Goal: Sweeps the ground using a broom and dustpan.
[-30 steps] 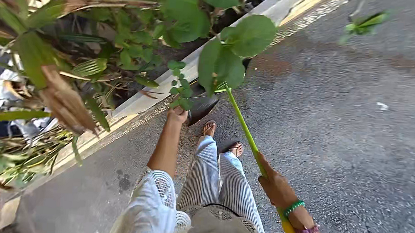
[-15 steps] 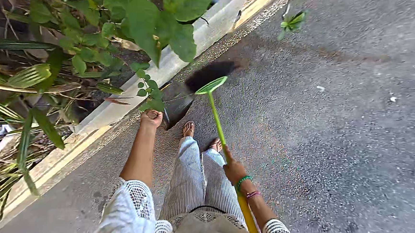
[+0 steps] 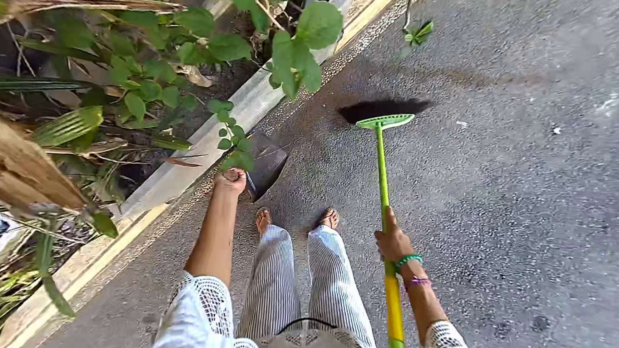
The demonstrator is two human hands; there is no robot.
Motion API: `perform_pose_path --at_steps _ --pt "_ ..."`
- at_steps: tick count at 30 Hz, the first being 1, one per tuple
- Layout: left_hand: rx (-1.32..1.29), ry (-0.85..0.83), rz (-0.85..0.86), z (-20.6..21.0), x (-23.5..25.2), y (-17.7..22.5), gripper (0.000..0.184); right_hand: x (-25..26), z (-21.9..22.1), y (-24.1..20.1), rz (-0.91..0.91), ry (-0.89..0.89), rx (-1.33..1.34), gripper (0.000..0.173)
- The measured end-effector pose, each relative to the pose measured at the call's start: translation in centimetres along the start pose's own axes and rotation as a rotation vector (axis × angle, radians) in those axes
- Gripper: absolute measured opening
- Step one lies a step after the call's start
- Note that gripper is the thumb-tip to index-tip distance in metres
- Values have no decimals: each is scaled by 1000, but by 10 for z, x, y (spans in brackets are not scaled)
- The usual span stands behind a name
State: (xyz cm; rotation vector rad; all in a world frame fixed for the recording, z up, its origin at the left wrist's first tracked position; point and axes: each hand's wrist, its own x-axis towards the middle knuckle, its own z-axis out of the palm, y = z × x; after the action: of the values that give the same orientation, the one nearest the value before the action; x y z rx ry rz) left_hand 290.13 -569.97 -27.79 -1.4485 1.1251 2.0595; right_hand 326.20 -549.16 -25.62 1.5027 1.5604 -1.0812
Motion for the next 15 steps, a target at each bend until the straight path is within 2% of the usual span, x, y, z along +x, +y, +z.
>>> perform_pose_path --at_steps 3,5,10,12,15 --pt "-59 11 -40 -12 5 15 34 -13 58 -15 -6 -110 -175 86" --pt "-94 22 -54 -28 -1 30 36 -37 69 -10 -78 -136 -182 85" --pt "-100 14 -130 -102 -5 79 39 -94 51 -7 -181 -8 -68 82" --pt "-157 11 -156 -131 -10 98 40 -85 37 -18 -180 51 11 78" --pt "-212 22 -177 -167 -17 123 43 -44 18 -48 -176 133 93 72"
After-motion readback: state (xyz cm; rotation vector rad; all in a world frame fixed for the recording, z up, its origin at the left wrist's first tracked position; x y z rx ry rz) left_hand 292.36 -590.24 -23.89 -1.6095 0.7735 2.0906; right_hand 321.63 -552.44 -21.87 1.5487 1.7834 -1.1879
